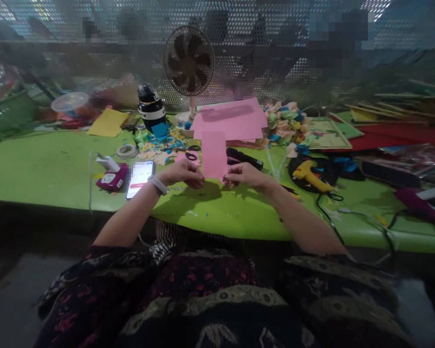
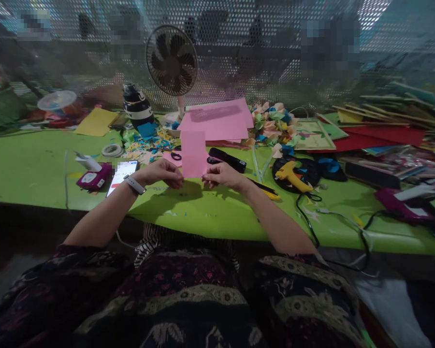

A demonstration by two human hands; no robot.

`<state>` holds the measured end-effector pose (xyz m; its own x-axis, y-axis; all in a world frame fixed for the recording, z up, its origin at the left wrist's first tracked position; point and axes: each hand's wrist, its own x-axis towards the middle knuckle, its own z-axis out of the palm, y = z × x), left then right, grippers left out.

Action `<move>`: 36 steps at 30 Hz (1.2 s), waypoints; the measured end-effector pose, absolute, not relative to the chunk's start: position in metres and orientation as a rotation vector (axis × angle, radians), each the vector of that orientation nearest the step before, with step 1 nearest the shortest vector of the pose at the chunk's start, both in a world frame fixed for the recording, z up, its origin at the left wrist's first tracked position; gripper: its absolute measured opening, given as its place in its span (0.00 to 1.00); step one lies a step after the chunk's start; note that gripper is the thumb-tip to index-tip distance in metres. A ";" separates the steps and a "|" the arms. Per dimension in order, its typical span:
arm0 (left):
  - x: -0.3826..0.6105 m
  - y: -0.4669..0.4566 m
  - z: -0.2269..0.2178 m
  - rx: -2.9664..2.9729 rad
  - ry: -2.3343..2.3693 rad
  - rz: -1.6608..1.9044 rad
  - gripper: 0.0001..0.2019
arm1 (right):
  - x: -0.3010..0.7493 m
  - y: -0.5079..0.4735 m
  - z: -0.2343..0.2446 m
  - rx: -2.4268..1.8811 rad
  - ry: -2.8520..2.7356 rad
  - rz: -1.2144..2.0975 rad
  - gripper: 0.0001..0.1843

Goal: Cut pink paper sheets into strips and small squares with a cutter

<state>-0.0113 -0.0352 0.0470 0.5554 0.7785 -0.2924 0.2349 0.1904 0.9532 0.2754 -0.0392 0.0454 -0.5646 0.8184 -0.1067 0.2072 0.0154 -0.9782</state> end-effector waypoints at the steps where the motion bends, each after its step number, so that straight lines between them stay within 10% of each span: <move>1: -0.017 -0.039 0.047 1.361 0.980 0.478 0.12 | 0.274 -0.040 0.045 -1.058 -1.790 1.585 0.14; 15: -0.009 -0.049 0.029 1.135 1.158 0.897 0.30 | 0.249 -0.050 0.042 -1.176 -1.900 1.705 0.25; 25: -0.010 -0.041 0.012 1.205 1.087 1.004 0.20 | 0.376 -0.069 0.041 -1.630 -2.452 0.151 0.16; 36: -0.011 -0.039 0.000 1.231 1.071 0.931 0.13 | 0.388 -0.066 0.028 -1.895 -2.356 0.096 0.14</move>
